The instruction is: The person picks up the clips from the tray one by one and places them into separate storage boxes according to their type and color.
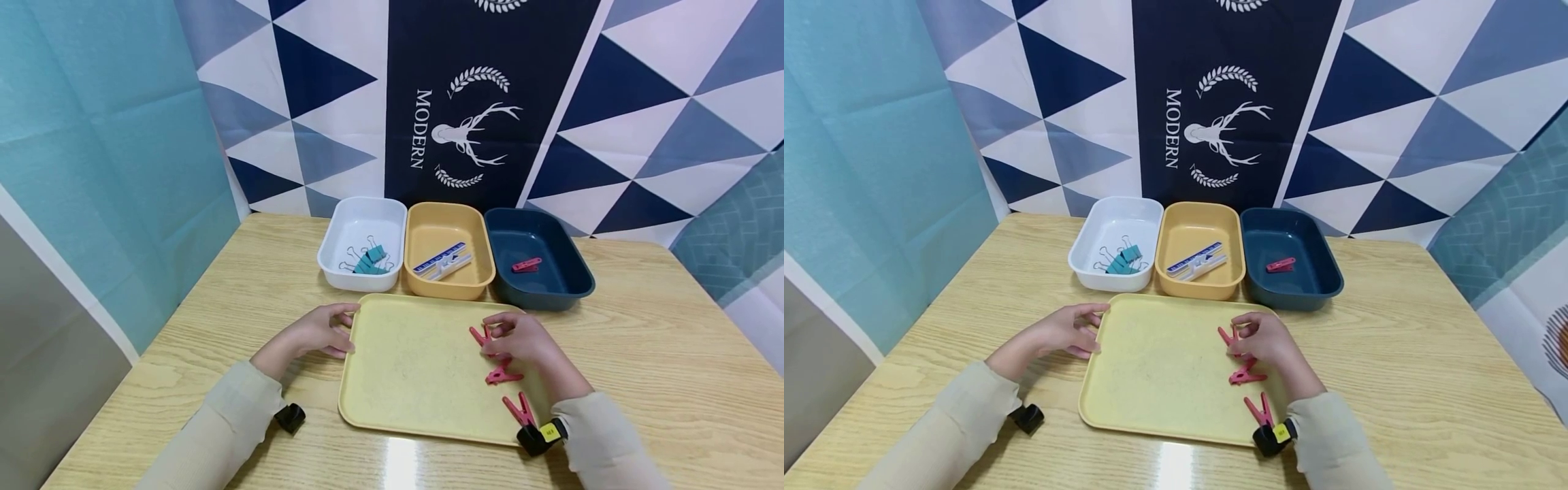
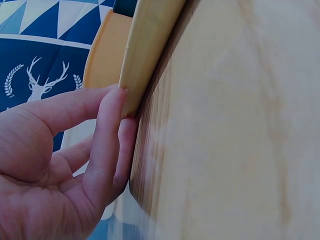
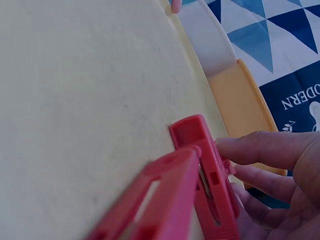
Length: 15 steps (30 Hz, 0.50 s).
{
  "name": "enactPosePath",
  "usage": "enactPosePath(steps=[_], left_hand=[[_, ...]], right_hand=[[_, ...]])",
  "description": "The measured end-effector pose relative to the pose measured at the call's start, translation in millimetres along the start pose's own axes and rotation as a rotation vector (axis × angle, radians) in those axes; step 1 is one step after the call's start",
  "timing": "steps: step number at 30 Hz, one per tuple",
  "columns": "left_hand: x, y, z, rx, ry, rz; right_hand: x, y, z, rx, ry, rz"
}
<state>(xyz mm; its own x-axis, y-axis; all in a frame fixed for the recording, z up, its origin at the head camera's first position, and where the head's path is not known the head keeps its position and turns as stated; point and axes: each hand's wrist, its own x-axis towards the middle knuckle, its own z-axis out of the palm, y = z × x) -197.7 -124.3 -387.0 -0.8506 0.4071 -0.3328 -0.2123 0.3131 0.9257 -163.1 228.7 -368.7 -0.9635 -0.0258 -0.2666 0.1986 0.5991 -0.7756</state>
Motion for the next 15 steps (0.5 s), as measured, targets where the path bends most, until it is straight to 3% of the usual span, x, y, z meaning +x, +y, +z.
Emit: enactPosePath(steps=[15], left_hand=[[0.6,-1.7,-0.2,-0.006,0.001,0.007]], right_hand=[[1.8,1.6,-1.3,-0.020,0.003,0.009]])
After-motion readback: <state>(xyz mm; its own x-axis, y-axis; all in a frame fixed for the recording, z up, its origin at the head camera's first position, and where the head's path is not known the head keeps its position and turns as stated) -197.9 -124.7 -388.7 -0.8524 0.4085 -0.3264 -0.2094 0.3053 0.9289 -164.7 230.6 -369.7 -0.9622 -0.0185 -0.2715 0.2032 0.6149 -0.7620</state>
